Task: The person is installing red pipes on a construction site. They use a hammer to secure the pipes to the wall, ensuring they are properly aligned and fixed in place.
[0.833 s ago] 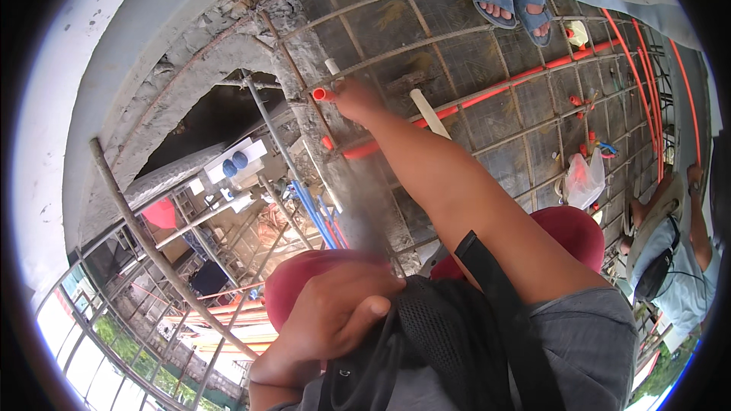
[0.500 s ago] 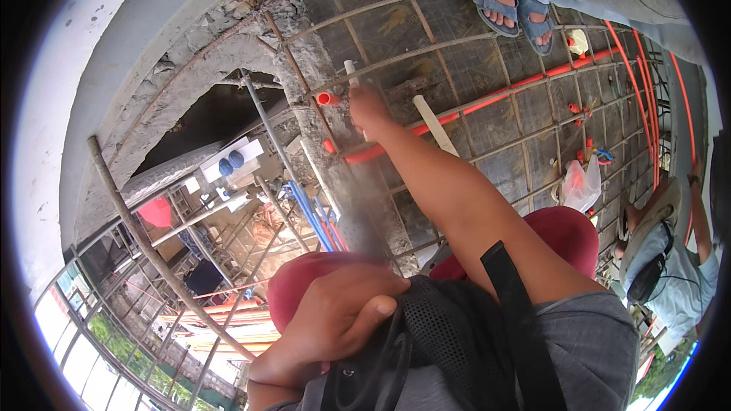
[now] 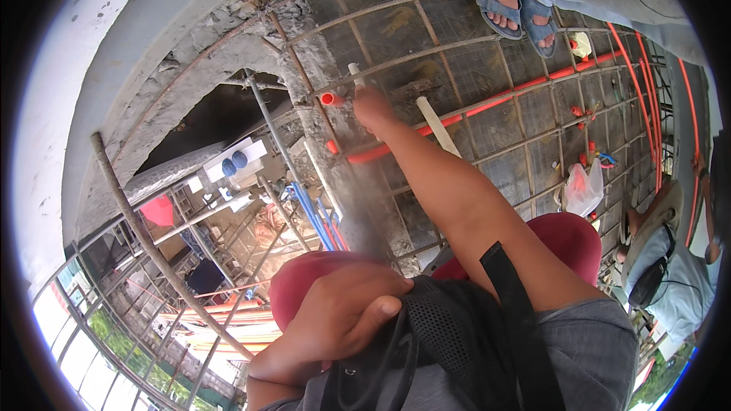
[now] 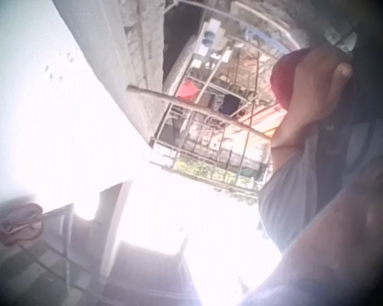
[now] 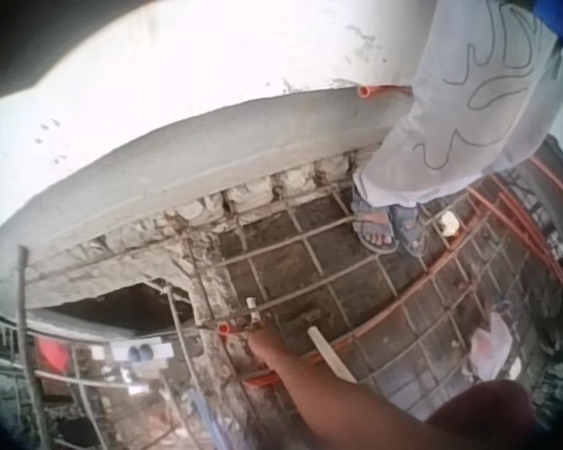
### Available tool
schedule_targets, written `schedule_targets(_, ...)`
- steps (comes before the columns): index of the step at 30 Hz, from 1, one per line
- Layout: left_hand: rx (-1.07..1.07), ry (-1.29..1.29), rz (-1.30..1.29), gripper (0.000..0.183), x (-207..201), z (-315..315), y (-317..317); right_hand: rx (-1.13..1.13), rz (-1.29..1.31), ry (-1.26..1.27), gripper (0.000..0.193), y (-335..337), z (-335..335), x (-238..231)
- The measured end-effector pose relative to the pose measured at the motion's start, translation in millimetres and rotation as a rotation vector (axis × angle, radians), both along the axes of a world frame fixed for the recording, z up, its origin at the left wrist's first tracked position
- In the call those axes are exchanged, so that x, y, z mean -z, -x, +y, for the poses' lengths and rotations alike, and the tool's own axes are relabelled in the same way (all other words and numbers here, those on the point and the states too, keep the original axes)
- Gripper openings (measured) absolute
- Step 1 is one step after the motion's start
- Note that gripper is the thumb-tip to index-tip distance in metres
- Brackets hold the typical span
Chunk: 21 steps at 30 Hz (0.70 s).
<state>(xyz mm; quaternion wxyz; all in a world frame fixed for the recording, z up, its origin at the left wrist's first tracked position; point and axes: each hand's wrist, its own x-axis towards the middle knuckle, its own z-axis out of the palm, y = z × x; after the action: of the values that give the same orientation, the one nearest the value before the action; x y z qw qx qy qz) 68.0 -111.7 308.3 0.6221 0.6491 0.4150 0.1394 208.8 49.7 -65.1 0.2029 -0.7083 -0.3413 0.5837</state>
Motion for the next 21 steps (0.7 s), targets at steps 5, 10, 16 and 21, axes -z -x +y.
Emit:
schedule_targets(5, 0.012, -0.008, 0.008, 0.031, 0.4, -3.5, -1.6, -0.286, -0.496, -0.243, 0.05, 6.6, -16.0, 5.8)
schedule_targets(10, 0.009, -0.005, -0.017, 0.029, 0.0, -4.6, -2.0, -0.072, 0.395, 0.272, 0.049, -1.7, -7.3, -15.3)
schedule_targets(16, 0.008, 0.017, -0.034, 0.044, -1.6, -6.6, -4.2, -0.116, -0.029, 0.163, 0.049, -7.1, -15.5, -28.7)
schedule_targets(21, 0.012, -0.023, -0.034, 0.03, -3.5, -8.8, -3.0, -0.517, -0.512, -0.137, 0.044, -0.1, -11.0, -16.5)
